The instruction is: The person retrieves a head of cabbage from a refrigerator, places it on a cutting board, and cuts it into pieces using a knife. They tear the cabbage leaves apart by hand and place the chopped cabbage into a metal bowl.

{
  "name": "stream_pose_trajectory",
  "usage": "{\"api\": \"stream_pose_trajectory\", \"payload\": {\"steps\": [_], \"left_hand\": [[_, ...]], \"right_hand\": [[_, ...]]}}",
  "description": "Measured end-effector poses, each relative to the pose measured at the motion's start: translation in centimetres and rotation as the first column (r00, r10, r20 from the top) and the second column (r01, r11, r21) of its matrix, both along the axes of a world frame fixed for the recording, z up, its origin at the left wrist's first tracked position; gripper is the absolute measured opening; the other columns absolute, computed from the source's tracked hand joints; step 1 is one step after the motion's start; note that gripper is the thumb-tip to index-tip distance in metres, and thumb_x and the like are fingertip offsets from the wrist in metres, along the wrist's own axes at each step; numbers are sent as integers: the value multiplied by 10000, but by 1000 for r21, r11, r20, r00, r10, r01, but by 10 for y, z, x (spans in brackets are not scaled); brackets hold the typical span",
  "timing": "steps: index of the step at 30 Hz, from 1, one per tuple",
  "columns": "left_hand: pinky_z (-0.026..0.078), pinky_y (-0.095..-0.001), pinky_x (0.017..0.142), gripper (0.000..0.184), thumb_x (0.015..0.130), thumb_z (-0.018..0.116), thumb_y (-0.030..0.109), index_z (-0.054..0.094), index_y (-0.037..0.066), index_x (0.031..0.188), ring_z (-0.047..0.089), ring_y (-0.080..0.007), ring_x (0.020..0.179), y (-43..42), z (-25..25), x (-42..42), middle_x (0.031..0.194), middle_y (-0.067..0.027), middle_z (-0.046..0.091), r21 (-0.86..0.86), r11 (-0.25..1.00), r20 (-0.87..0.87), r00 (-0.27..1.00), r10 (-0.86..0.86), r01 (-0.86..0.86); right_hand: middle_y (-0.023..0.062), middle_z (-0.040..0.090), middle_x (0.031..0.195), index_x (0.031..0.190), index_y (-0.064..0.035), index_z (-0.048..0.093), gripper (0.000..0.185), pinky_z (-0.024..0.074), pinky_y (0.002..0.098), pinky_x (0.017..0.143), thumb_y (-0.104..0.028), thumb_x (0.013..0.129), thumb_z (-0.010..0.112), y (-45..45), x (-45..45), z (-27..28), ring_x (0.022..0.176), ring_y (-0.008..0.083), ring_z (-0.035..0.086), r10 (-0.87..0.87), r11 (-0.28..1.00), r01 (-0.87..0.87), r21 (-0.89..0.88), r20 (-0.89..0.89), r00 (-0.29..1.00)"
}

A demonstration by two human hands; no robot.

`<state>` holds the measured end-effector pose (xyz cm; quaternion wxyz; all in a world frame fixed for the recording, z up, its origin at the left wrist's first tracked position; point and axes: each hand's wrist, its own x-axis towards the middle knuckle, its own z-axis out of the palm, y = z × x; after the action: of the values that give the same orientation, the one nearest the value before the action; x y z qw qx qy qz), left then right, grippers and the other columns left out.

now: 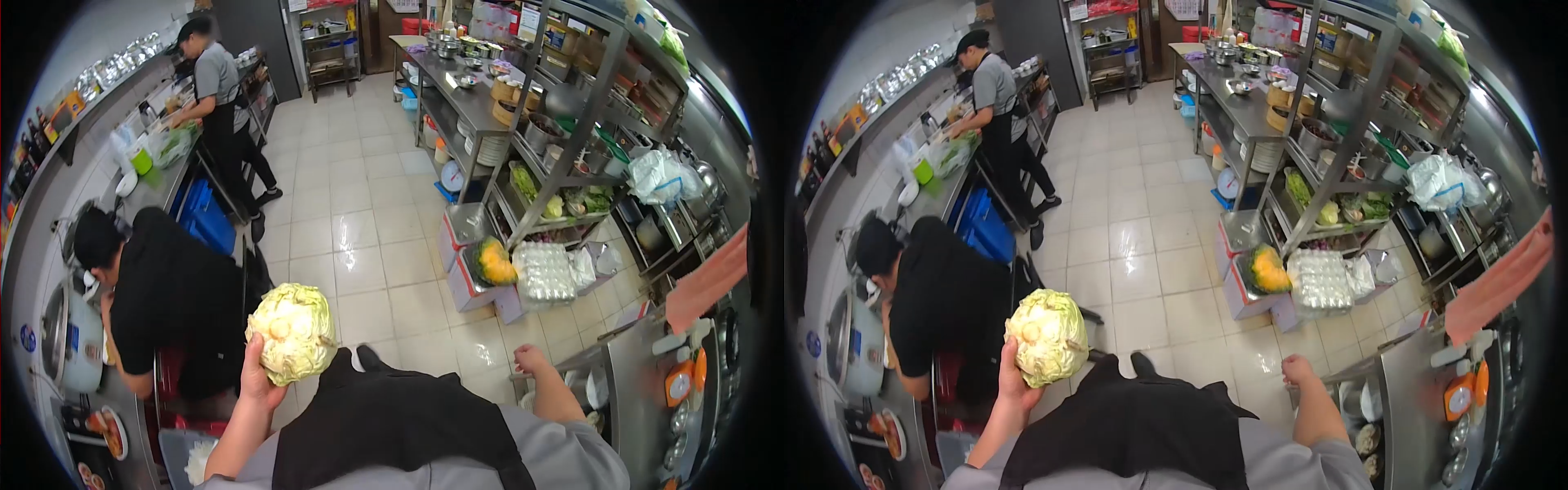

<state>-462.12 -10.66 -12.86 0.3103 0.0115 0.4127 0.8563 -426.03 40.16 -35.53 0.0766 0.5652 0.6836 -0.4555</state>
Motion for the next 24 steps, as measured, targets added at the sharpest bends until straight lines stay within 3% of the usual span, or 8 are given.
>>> {"api": "stream_pose_trajectory", "payload": {"steps": [1, 4, 7, 10, 15, 18, 21, 24], "left_hand": [[425, -519, 1116, 685, 961, 572, 520, 417, 119, 1495, 527, -303, 1329, 14, -6, -23, 1460, -106, 531, -13, 1000, 4, 1000, 5, -4], [425, -490, 1123, 683, 977, 595, 469, 385, 88, 1504, 513, -295, 1341, 65, -15, -95, 1472, -113, 508, 37, 998, 52, 998, -45, 43], [422, -495, 1126, 669, 986, 583, 446, 381, 72, 1502, 509, -306, 1345, 128, -23, -173, 1476, -133, 501, 29, 997, 44, 997, -67, 66], [433, -488, 1119, 635, 1016, 527, 439, 376, 59, 1501, 518, -307, 1337, 193, -23, -245, 1467, -136, 511, 6, 989, 81, 986, -145, 145], [439, -471, 1110, 632, 1007, 563, 390, 381, 26, 1491, 532, -301, 1320, 292, -7, -355, 1469, -149, 506, -29, 986, 112, 980, -162, 166], [442, -469, 1103, 658, 993, 581, 415, 380, 38, 1492, 536, -293, 1312, 346, -11, -426, 1467, -140, 509, -43, 981, 34, 981, -188, 190], [429, -482, 1118, 699, 987, 562, 483, 364, 68, 1513, 516, -300, 1338, 398, -16, -487, 1476, -131, 503, -71, 977, -89, 975, -206, 200], [439, -483, 1109, 690, 992, 552, 473, 362, 54, 1506, 531, -304, 1324, 436, -11, -539, 1470, -138, 508, -48, 993, 0, 994, -108, 108]], "right_hand": [[108, 696, 814, 868, -68, 674, 176, 507, 328, 503, -200, 908, 564, 11, -30, 9, 616, 169, 688, -57, 998, 57, 10, -25, 998], [111, 708, 839, 926, -70, 679, 187, 510, 329, 499, -228, 918, 580, 57, -87, 2, 620, 179, 695, 12, 1000, -12, 22, 8, 1000], [97, 726, 849, 1005, -62, 690, 237, 555, 370, 548, -234, 897, 567, 98, -106, -25, 658, 203, 709, 213, 977, -204, -62, 263, 941], [107, 725, 884, 1023, -68, 691, 248, 553, 384, 593, -244, 891, 575, 100, -136, -3, 709, 226, 705, 210, 972, -158, -173, 343, 916], [125, 723, 942, 1052, -78, 694, 270, 550, 407, 668, -259, 882, 587, 134, -238, 21, 795, 264, 698, 139, 978, -85, -193, 285, 949], [136, 721, 977, 1070, -85, 695, 285, 548, 421, 713, -269, 877, 594, 168, -307, 20, 846, 287, 694, 119, 979, -75, -189, 234, 965], [147, 720, 1012, 1087, -91, 696, 301, 547, 435, 757, -279, 872, 602, 214, -372, 7, 897, 311, 690, 184, 968, -138, -211, 217, 959], [158, 719, 1047, 1105, -97, 698, 318, 545, 448, 802, -288, 866, 609, 268, -448, -8, 949, 334, 686, 317, 933, -266, -243, 200, 927]]}}
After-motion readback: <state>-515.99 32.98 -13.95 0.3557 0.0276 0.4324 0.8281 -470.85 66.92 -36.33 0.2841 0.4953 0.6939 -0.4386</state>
